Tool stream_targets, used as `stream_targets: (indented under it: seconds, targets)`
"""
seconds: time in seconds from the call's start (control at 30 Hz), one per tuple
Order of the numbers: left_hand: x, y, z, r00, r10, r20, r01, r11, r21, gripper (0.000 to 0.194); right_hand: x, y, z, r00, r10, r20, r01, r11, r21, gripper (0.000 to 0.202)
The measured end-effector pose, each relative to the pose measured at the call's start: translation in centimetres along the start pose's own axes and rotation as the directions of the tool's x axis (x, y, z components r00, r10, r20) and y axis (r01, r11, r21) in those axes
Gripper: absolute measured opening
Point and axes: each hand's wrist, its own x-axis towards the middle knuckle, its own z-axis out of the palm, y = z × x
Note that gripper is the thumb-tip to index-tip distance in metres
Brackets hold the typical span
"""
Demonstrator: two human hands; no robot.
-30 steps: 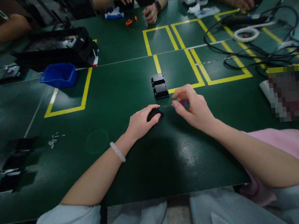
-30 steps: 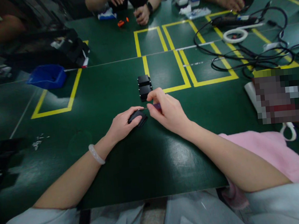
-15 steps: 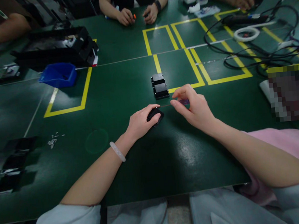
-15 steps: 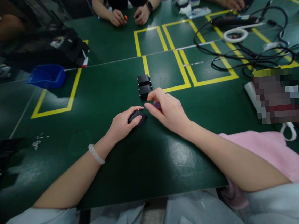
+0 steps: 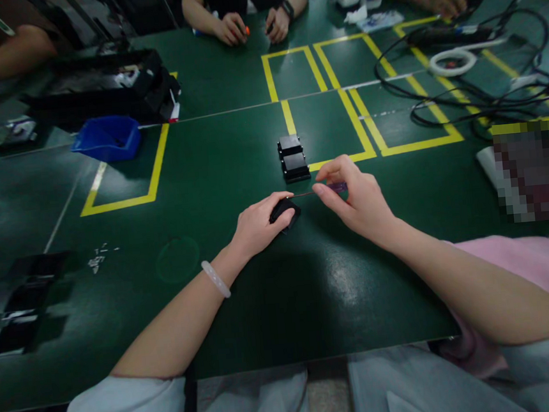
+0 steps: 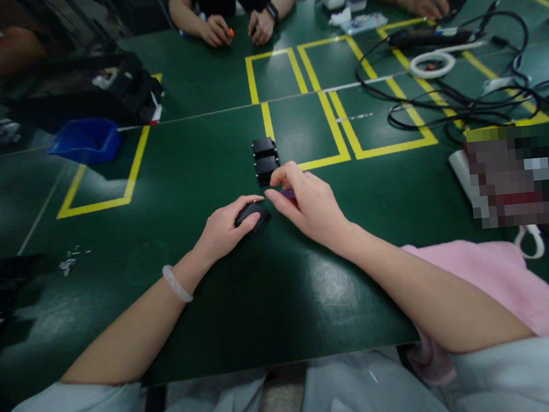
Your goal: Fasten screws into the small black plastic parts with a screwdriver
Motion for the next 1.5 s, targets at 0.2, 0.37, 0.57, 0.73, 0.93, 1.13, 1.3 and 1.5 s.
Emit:
stream_targets:
  seconds: [0.2, 0.37, 0.57, 0.73, 0.93, 1.13, 1.3, 1.5]
  targets:
    - [0.01, -0.09, 0.02, 1.0, -0.007, -0.001, 0.007, 1.0, -0.002, 0.046, -0.04, -0.07, 0.08, 1.0, 0.003, -0.018, -0.003, 1.0, -0.001, 0.011]
    - [0.0, -0.07, 0.01, 1.0, -0.008, 0.002, 0.008, 1.0, 0.003, 0.046, -0.06, -0.09, 0.08, 1.0, -0.004, -0.014, 0.004, 1.0, 0.004, 0.013]
    - [0.01, -0.03, -0.06, 1.0, -0.004, 0.008, 0.004, 1.0, -0.003, 0.047, -0.02, -0.11, -0.02, 1.0, 0.018, 0.014, -0.018, 1.0, 0.002, 0.01]
    - [0.02, -0.12, -0.04, 1.0, -0.003, 0.006, 0.003, 1.0, 0.0, 0.047, 0.0, -0.12, 0.09, 1.0, 0.01, -0.016, -0.01, 1.0, 0.005, 0.015]
    - [0.03, -0.15, 0.0, 1.0, -0.009, 0.002, 0.009, 1.0, 0.007, 0.047, -0.04, -0.05, 0.07, 1.0, 0.009, -0.004, -0.009, 1.0, -0.006, 0.013]
    - [0.05, -0.15, -0.03, 1.0, 0.001, 0.003, -0.001, 1.0, -0.001, 0.046, 0.03, 0.08, 0.03, 1.0, 0.017, 0.016, -0.017, 1.0, 0.002, 0.011]
    - [0.05, -0.19, -0.01, 1.0, -0.003, 0.001, 0.003, 1.0, -0.003, 0.046, -0.02, 0.08, 0.18, 1.0, -0.004, -0.026, 0.004, 1.0, 0.012, 0.013]
    - [0.01, -0.09, -0.04, 1.0, -0.002, -0.005, 0.002, 1.0, -0.006, 0.047, 0.03, 0.0, 0.03, 1.0, 0.004, -0.004, -0.004, 1.0, 0.013, 0.01]
